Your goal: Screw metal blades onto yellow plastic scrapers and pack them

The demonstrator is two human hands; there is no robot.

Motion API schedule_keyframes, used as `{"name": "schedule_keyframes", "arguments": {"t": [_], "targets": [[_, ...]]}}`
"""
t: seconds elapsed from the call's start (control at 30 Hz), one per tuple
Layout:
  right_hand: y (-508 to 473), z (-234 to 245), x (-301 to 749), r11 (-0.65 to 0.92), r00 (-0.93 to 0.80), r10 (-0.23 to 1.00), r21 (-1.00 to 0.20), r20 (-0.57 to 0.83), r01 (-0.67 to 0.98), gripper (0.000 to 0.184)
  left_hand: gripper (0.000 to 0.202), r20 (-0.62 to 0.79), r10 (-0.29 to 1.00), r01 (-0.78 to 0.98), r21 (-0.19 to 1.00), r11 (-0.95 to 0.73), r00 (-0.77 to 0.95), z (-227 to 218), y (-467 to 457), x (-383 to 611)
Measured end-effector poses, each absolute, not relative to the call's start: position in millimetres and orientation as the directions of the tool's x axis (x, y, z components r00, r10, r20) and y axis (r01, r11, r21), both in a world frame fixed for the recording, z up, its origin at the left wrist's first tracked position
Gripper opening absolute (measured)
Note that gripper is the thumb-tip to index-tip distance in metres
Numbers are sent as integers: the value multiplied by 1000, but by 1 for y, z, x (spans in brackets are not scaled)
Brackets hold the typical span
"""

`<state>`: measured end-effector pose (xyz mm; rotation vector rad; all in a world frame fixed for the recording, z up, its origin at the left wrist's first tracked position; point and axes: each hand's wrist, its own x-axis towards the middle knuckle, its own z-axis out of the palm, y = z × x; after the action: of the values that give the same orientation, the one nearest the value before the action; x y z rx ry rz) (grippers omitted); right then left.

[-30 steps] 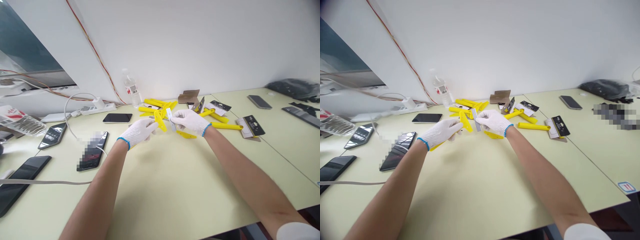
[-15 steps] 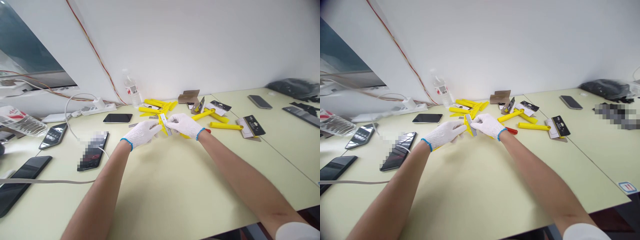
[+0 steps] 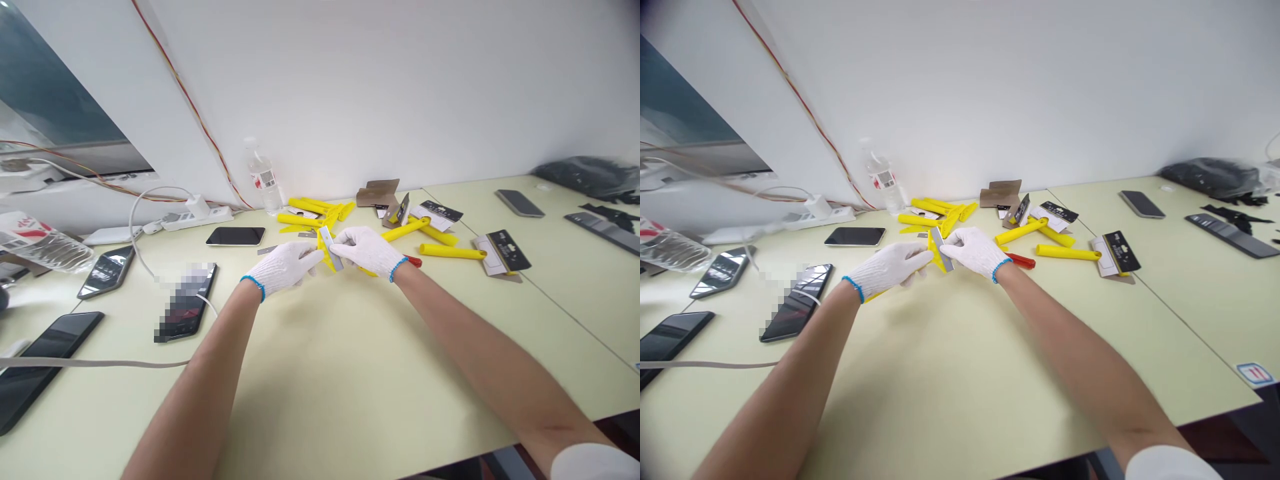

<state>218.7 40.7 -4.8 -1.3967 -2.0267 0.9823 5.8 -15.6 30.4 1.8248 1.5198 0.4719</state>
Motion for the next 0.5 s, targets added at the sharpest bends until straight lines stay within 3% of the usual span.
{"name": "schedule_keyframes", "arguments": {"t": [0.5], "targets": [[37,0,218,222,-357,934,-741,-27,634,26,34,-122,941,640,760,-116,315,21,-16,2]]}}
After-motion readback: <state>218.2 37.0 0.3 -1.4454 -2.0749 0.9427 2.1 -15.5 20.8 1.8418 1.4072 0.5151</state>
